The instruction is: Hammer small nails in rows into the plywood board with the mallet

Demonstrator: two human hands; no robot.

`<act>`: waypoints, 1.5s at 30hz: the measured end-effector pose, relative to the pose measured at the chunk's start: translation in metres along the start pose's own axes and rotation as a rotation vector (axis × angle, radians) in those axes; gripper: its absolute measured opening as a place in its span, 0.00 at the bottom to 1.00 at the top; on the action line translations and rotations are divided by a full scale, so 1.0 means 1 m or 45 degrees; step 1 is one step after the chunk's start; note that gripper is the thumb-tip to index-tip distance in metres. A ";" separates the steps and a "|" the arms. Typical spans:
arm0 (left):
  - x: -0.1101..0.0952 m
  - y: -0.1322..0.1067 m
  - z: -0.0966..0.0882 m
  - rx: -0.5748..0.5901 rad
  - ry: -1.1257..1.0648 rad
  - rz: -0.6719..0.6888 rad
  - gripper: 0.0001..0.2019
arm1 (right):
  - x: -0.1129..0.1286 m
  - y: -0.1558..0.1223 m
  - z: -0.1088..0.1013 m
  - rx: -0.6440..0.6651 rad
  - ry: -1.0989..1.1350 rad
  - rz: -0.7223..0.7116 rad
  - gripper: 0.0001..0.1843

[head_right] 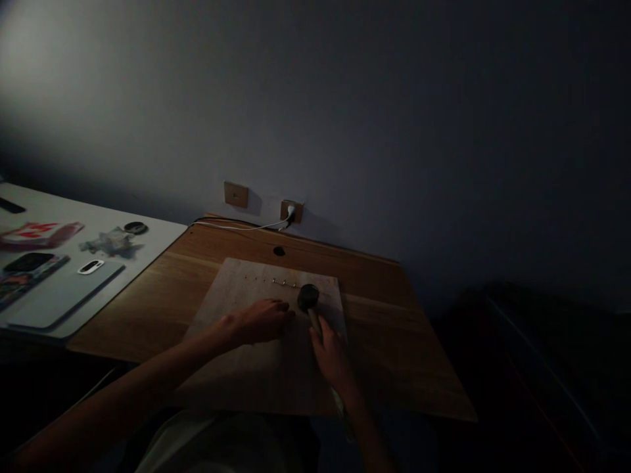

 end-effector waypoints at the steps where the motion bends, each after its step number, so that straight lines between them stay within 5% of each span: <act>1: 0.000 0.001 0.003 0.005 -0.002 -0.007 0.07 | -0.001 0.000 0.002 -0.005 -0.009 0.010 0.30; 7: 0.018 0.001 -0.006 -0.051 -0.127 -0.058 0.05 | 0.001 -0.006 0.006 -0.012 0.004 0.041 0.29; 12: 0.077 -0.008 -0.035 -0.447 -0.374 -0.281 0.10 | 0.003 -0.009 0.008 0.010 -0.028 0.073 0.32; 18: 0.122 -0.021 -0.022 -0.709 -0.571 -0.551 0.13 | 0.000 -0.009 0.009 -0.013 0.000 0.091 0.31; 36: 0.124 -0.024 -0.013 -0.705 -0.575 -0.460 0.08 | 0.006 -0.011 0.003 0.011 0.041 0.097 0.33; 45: 0.131 -0.024 -0.006 -0.738 -0.649 -0.518 0.15 | 0.057 0.021 -0.001 -0.017 0.061 -0.104 0.27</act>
Point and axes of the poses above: each hand's wrist, its own y-axis towards the middle knuckle, its own z-axis out of the palm, x = y × z, the point moved 4 cm from there along y, towards the middle knuckle, and after that the axes turned 10 degrees about -y, right-handed, at the moved point
